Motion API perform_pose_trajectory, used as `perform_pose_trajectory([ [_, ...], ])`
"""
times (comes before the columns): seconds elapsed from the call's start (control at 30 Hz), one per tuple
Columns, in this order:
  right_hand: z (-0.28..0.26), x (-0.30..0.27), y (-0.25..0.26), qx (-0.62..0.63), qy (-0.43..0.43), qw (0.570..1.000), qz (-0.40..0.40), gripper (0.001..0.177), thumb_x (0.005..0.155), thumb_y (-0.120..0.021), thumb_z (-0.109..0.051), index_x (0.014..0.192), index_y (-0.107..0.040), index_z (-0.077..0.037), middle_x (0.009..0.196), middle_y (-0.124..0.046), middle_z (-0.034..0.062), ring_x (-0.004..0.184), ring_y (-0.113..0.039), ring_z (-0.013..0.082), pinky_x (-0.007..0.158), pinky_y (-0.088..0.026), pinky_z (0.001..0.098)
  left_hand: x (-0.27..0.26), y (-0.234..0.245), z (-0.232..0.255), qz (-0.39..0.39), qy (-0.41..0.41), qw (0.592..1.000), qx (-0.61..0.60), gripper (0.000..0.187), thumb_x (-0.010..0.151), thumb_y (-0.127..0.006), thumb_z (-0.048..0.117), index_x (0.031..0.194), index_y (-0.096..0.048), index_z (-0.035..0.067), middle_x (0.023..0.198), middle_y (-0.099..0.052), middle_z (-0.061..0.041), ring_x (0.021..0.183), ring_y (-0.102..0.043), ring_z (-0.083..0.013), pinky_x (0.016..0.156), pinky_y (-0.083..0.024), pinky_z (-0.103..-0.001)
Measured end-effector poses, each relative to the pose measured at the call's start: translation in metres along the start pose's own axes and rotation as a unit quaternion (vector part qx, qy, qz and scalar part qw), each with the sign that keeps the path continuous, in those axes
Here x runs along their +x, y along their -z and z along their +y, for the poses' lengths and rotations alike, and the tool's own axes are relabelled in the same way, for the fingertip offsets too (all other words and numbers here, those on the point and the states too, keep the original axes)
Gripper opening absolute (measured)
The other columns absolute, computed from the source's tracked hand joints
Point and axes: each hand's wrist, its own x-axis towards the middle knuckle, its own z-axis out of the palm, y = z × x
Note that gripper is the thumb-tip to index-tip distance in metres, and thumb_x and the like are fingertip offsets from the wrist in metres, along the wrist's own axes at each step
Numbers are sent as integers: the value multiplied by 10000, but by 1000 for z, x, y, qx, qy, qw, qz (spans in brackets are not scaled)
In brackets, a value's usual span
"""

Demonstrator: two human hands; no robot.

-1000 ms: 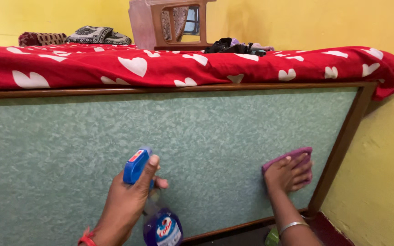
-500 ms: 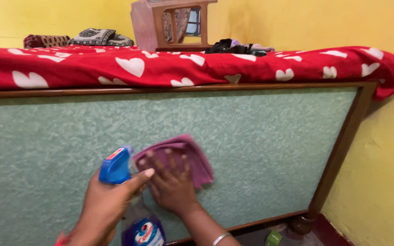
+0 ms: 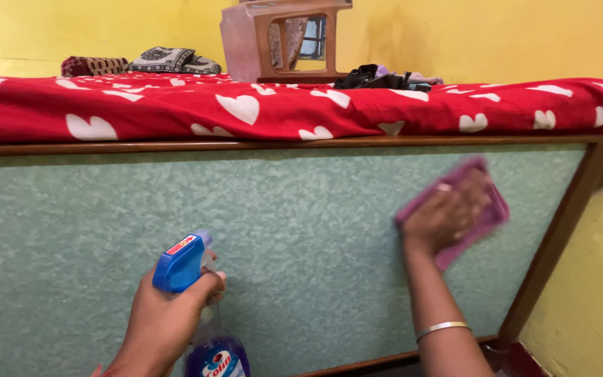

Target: The person sprays a cleaning solution onto the side panel of a wooden bed frame and wipes it with a cloth. The person continues wiping the panel and the wooden frame legs while holding the spray bottle.

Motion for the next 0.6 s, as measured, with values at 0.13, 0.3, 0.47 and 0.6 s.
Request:
perform_pose_trajectory([
  [0.13, -20, -1, -3, -32, -180, 983, -29, 612, 1098, -288, -404, 1671, -175, -220, 1763, -91, 41, 1612, -91, 367, 1258, -88, 561, 6, 11, -6, 23, -18, 999, 33, 317, 783, -787, 139, 1079, -729, 39, 844, -736, -63, 767, -695, -161, 725, -536, -327],
  [0.3, -113, -51, -10, -60, -20, 997, -40, 650, 1150, -241, -379, 1699, -50, -89, 1772, 8, 120, 1618, 19, 404, 1312, 13, 544, 6, 10, -6, 30, -51, 997, 45, 343, 774, -803, 150, 1098, -735, 60, 874, -747, -52, 807, -684, -145, 746, -521, -308],
  [0.47, -189, -146, 0, -25, 237, 969, -63, 690, 1071, -364, -356, 1653, -137, -62, 1723, -57, 197, 1586, -27, 470, 1276, -11, 633, 7, 5, -9, 43, -58, 996, 44, 311, 752, -781, 116, 1058, -742, 71, 889, -774, -41, 837, -720, -127, 795, -544, -296],
  [0.6, -186, -206, 17, 58, 483, 857, -172, 688, 1001, -514, -483, 1627, -349, -249, 1717, -210, 100, 1593, -145, 381, 1244, -65, 663, 7, -1, -17, 55, -132, 988, 50, 247, 748, -789, 110, 978, -759, 24, 886, -766, -51, 813, -703, -147, 774, -549, -314],
])
